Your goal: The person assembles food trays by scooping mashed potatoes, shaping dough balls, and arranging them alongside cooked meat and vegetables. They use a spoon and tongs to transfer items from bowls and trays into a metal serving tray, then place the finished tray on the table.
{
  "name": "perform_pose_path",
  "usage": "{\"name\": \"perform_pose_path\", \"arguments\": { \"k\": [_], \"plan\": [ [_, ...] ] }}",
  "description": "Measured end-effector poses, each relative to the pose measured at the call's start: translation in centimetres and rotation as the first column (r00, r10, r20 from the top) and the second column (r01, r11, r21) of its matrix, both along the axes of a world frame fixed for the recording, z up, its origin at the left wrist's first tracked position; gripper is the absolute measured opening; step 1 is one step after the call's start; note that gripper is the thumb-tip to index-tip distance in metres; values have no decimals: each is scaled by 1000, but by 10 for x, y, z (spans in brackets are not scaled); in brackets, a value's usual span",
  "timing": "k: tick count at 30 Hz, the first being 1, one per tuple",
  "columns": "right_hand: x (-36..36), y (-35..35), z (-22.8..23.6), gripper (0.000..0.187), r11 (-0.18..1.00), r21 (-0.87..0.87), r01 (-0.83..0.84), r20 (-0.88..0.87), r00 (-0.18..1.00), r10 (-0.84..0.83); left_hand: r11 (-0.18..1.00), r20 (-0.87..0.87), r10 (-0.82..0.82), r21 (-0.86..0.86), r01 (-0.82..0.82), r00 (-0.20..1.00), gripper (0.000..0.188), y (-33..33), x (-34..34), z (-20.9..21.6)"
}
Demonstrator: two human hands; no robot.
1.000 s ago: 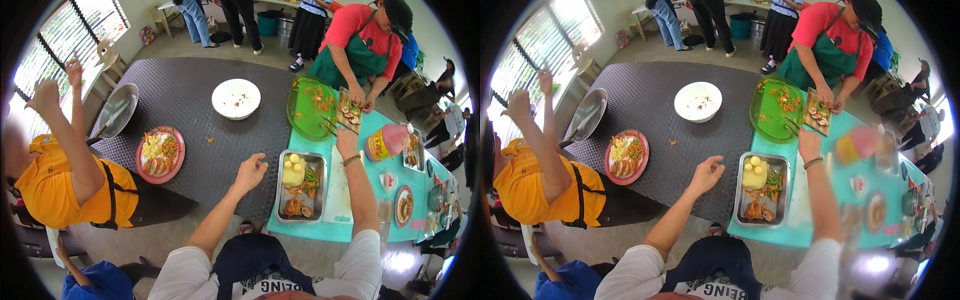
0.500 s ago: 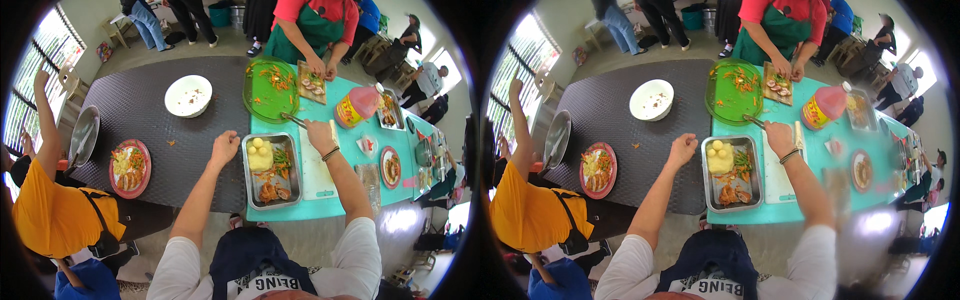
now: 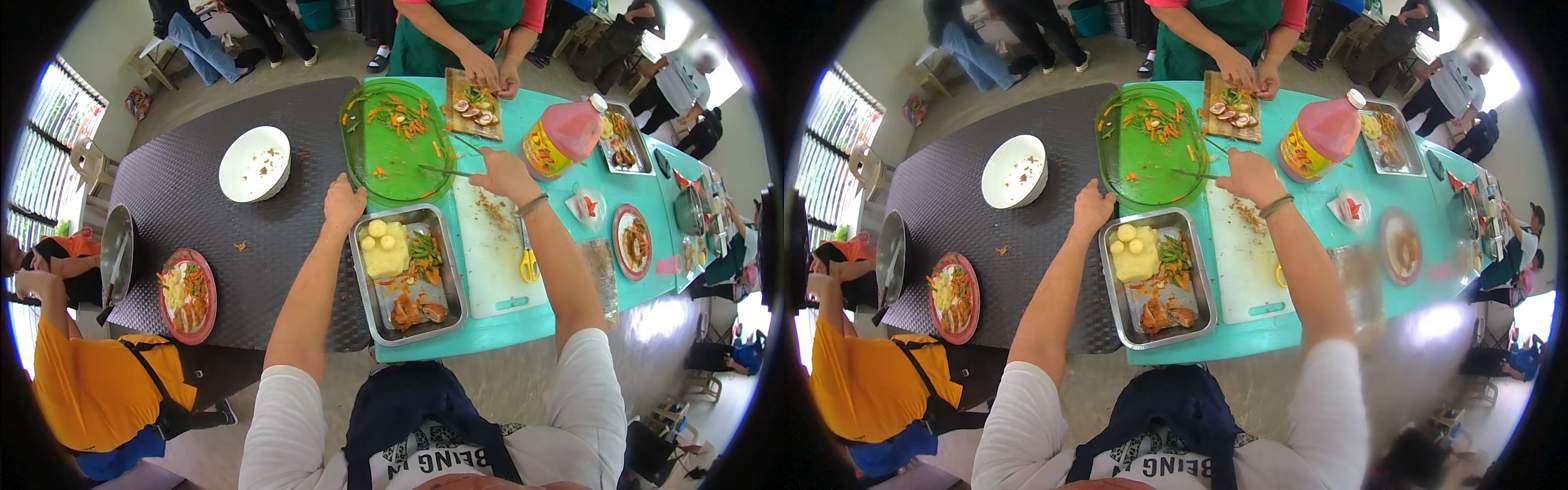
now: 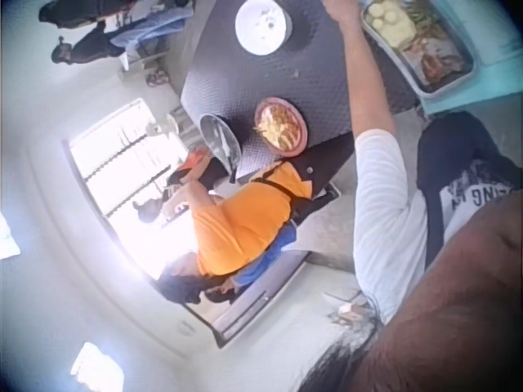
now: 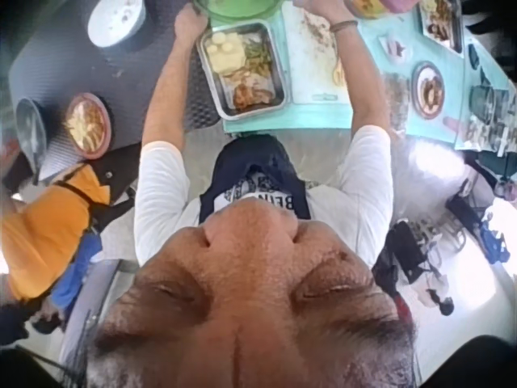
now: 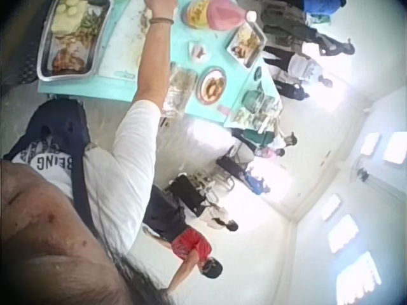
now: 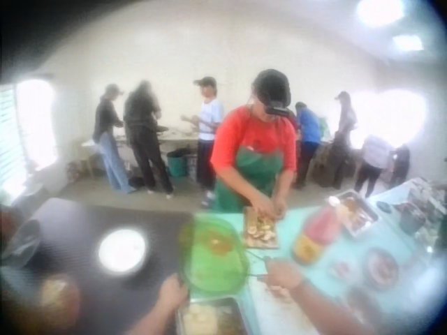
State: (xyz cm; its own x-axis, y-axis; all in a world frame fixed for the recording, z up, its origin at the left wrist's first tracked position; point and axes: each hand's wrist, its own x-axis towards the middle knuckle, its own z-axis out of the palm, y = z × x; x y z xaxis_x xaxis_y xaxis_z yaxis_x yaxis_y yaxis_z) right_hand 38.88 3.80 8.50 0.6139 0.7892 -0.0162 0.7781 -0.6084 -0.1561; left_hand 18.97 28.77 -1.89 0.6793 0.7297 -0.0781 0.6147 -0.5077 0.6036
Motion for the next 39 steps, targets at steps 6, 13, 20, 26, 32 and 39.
{"name": "perform_pose_path", "arguments": {
  "k": [6,13,20,26,32,39],
  "plan": [
    [27,23,-34,64,964,125,235,-447,881,-157,993,-47,-87,-84,83,995,59,2,14,-6],
    [12,63,-55,56,922,99,375,-553,791,-262,1000,57,-18,-18,19,998,47,3,11,-21],
    [2,78,-83,47,924,264,278,-358,917,-174,995,0,-38,-90,38,999,48,-2,11,-2],
    [23,82,-87,51,883,389,261,-385,917,-102,999,-17,-12,-30,12,1000,43,-3,12,-6],
    [46,91,-88,50,869,322,376,-477,857,-194,999,-24,-2,-40,1,1000,40,-4,15,-4],
    [39,103,-71,53,861,228,454,-645,733,-216,996,-51,-43,-80,38,998,41,-4,14,1]
  ]
}}
